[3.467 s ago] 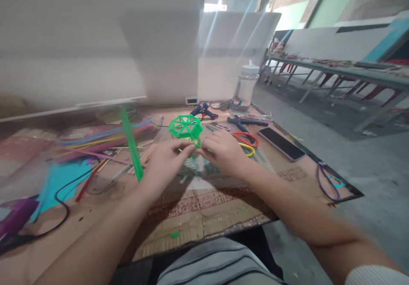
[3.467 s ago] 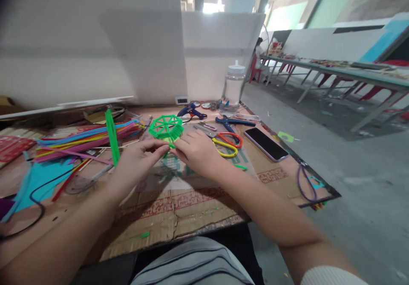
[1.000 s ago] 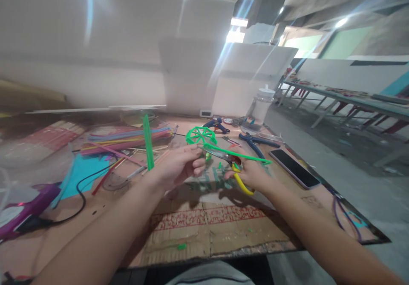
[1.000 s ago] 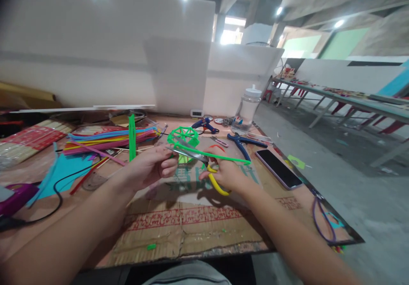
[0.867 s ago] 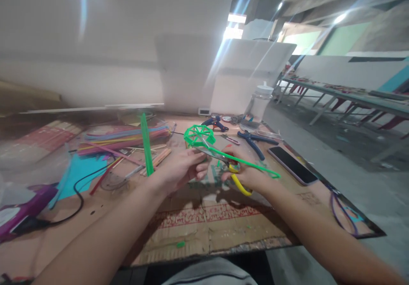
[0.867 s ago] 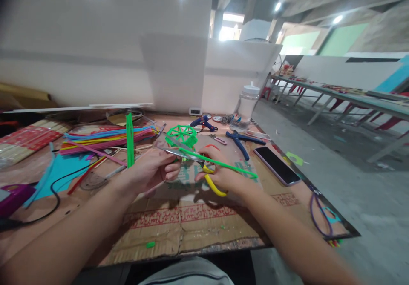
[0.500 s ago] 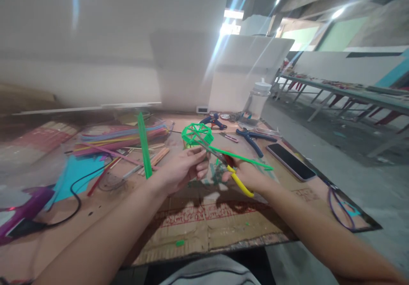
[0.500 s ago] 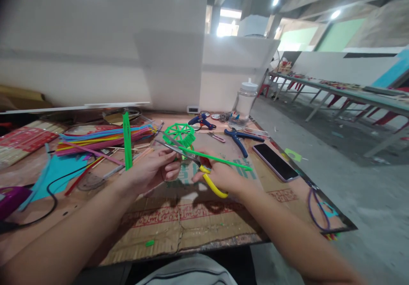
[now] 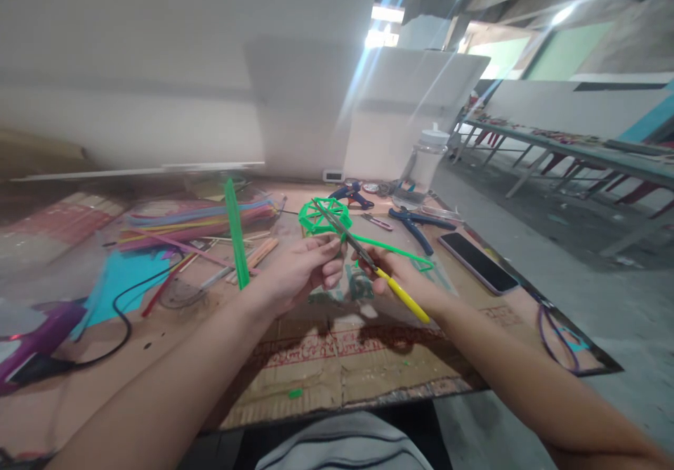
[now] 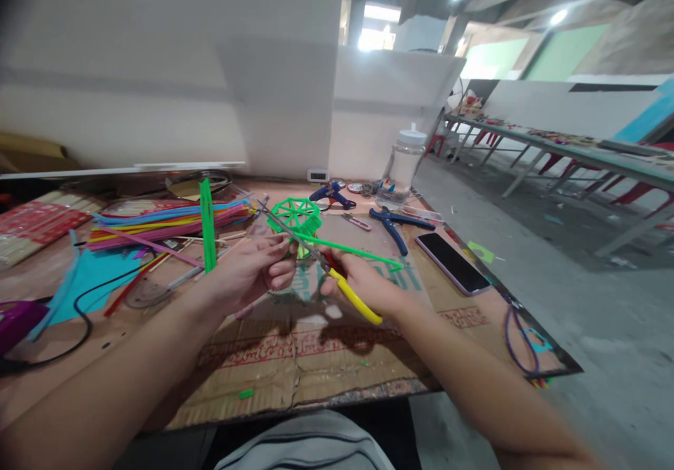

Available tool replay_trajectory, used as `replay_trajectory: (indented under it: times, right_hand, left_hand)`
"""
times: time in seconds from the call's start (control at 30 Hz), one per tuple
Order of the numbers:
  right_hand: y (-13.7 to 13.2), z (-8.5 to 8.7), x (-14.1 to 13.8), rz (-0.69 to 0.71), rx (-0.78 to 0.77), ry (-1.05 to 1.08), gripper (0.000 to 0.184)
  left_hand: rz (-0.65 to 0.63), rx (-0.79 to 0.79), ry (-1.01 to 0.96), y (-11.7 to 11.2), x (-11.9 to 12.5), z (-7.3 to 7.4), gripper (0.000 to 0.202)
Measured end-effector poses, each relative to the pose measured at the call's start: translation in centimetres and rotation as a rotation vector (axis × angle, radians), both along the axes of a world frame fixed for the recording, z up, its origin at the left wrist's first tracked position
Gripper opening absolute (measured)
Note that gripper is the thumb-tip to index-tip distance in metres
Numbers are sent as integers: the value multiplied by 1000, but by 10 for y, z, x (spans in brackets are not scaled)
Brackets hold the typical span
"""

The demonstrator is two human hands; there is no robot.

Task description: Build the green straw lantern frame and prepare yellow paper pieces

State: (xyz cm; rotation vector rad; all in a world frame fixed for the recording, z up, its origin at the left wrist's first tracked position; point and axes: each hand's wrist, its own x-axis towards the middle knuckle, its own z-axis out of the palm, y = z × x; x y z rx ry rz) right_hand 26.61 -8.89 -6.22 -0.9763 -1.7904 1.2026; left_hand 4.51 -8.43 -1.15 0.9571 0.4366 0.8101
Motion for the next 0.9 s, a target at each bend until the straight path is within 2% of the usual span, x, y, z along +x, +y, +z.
replay_trajectory:
  times: [0.07,0.2,0.3,0.43,0.5,0.57,0.67,0.8,0.9]
  right_hand:
    - [-1,2,-1,-2,9,4,54]
    - [2,3,0,-97,109,-87,39]
    - [13,5,9,-198,191,-222,38]
    - [33,12,39,-563,244,-503,42]
    - [40,16,56,-647,237,-654,44]
    - [45,18,70,-618,223,-836,47]
    - [49,13,80,-474,187,-1056,53]
    - [48,4,76,-362,176,-1115,53]
    - [46,10,72,-313,237,-1206,47]
  left_hand:
    - [10,2,7,-1,1,0,48]
    - [43,21,45,0,2,-1,46]
    - [114,138,138,4,-1,1,38]
    - [367,391,512,13,-19,14,14]
    - [464,480,730,17,-31,21,11]
    - [499,543,868,23,-42,25,13]
    - [503,663,928,34,-53,24,19]
    - [565,939,991,48,-55,19,26]
    - [557,1052,1020,54,-55,20,27]
